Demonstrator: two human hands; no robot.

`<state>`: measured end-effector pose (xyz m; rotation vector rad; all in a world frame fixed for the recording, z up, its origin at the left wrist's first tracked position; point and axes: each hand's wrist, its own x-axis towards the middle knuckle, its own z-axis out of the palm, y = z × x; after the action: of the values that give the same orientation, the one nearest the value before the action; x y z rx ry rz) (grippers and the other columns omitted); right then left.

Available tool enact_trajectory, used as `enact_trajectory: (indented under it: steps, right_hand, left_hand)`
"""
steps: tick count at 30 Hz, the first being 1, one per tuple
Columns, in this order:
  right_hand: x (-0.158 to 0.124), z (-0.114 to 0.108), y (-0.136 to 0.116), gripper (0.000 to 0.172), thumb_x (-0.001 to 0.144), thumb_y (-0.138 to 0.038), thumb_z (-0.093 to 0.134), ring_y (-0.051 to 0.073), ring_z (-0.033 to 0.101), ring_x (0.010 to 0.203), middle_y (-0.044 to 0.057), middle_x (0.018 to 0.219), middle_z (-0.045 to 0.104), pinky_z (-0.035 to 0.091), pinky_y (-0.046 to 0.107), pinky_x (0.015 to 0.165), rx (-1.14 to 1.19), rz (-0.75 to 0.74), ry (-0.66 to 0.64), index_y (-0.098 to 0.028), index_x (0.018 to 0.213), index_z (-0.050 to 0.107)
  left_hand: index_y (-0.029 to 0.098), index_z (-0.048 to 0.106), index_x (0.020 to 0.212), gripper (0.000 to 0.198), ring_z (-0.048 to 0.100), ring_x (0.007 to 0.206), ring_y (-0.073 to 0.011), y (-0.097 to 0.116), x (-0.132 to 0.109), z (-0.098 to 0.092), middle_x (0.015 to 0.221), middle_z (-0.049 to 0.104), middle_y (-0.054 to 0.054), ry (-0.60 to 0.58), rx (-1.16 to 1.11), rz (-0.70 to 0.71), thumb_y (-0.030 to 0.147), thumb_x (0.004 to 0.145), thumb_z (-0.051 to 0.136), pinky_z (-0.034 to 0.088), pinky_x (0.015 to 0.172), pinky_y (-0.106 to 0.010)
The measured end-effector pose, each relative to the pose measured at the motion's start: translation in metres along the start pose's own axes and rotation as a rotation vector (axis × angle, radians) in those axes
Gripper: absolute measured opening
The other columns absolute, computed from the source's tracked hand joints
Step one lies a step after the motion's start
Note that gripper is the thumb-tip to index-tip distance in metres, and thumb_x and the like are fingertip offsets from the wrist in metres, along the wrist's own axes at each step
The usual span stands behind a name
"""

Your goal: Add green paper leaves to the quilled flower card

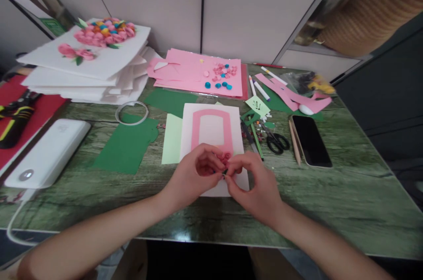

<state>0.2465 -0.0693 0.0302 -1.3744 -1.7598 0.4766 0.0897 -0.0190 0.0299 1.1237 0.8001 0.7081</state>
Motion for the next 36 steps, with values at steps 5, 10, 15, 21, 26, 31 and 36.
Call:
enact_trajectory:
  steps: [5, 10, 15, 21, 26, 31, 36]
  right_hand:
    - [0.0003, -0.0011, -0.0009, 0.033, 0.071, -0.003, 0.056, 0.015, 0.054, 0.067, -0.004, 0.066, 0.059, 0.041, 0.035, 0.071, 0.01, 0.002, 0.006, -0.023, 0.095, 0.047]
    - [-0.0003, -0.0001, 0.0012, 0.033, 0.07, -0.003, 0.056, 0.015, 0.053, 0.066, -0.004, 0.069, 0.059, 0.041, 0.035, 0.071, -0.002, 0.008, -0.014, -0.024, 0.094, 0.047]
    - [-0.0005, -0.0003, 0.0006, 0.033, 0.07, -0.003, 0.056, 0.014, 0.054, 0.066, -0.004, 0.068, 0.059, 0.041, 0.035, 0.072, 0.001, 0.004, -0.002, -0.024, 0.095, 0.047]
    - [0.0008, -0.0012, -0.0023, 0.03, 0.071, -0.004, 0.055, 0.014, 0.053, 0.063, -0.004, 0.066, 0.058, 0.041, 0.035, 0.07, -0.025, -0.004, -0.002, -0.024, 0.093, 0.047]
    - [0.0004, -0.0017, -0.0022, 0.031, 0.071, -0.005, 0.055, 0.015, 0.053, 0.063, -0.004, 0.067, 0.059, 0.041, 0.035, 0.069, -0.031, -0.012, -0.004, -0.024, 0.093, 0.047]
    - [0.0, -0.0019, -0.0022, 0.032, 0.071, -0.004, 0.055, 0.015, 0.053, 0.064, -0.004, 0.067, 0.059, 0.042, 0.035, 0.07, -0.032, 0.004, -0.006, -0.024, 0.094, 0.047]
    - [0.001, -0.0024, -0.0035, 0.029, 0.071, -0.005, 0.055, 0.015, 0.054, 0.064, -0.003, 0.067, 0.058, 0.042, 0.034, 0.068, -0.019, 0.009, -0.003, -0.024, 0.092, 0.048]
  left_hand:
    - [0.016, 0.053, 0.092, 0.032, 0.061, 0.073, -0.0101, 0.0011, -0.0001, -0.0003, 0.075, 0.062, 0.002, 0.018, 0.007, -0.003, 0.002, 0.066, 0.064, 0.047, 0.068, -0.023]
    - [0.016, 0.053, 0.091, 0.03, 0.061, 0.073, -0.0104, 0.0, -0.0001, 0.0009, 0.075, 0.062, 0.002, -0.006, -0.008, 0.007, 0.003, 0.066, 0.065, 0.048, 0.07, -0.024]
    - [0.016, 0.053, 0.092, 0.032, 0.061, 0.073, -0.0105, 0.0003, 0.0, 0.0006, 0.075, 0.062, 0.002, 0.003, -0.011, -0.004, 0.002, 0.065, 0.065, 0.048, 0.07, -0.025]
    - [0.017, 0.054, 0.091, 0.032, 0.061, 0.073, -0.0112, 0.0012, -0.0003, 0.0004, 0.075, 0.062, 0.002, 0.008, -0.002, -0.002, 0.003, 0.066, 0.065, 0.048, 0.069, -0.025]
    - [0.017, 0.053, 0.091, 0.031, 0.062, 0.073, -0.0123, 0.001, -0.0003, 0.0006, 0.075, 0.062, 0.001, 0.013, 0.001, -0.005, 0.003, 0.065, 0.065, 0.048, 0.07, -0.027]
    - [0.017, 0.053, 0.091, 0.032, 0.061, 0.072, -0.0119, 0.0012, -0.0003, 0.0002, 0.075, 0.062, 0.002, 0.006, 0.007, -0.005, 0.003, 0.065, 0.064, 0.048, 0.069, -0.026]
    - [0.017, 0.052, 0.09, 0.031, 0.061, 0.073, -0.0116, 0.001, -0.0007, 0.0008, 0.074, 0.062, 0.002, 0.007, 0.004, -0.005, 0.004, 0.066, 0.065, 0.048, 0.07, -0.026]
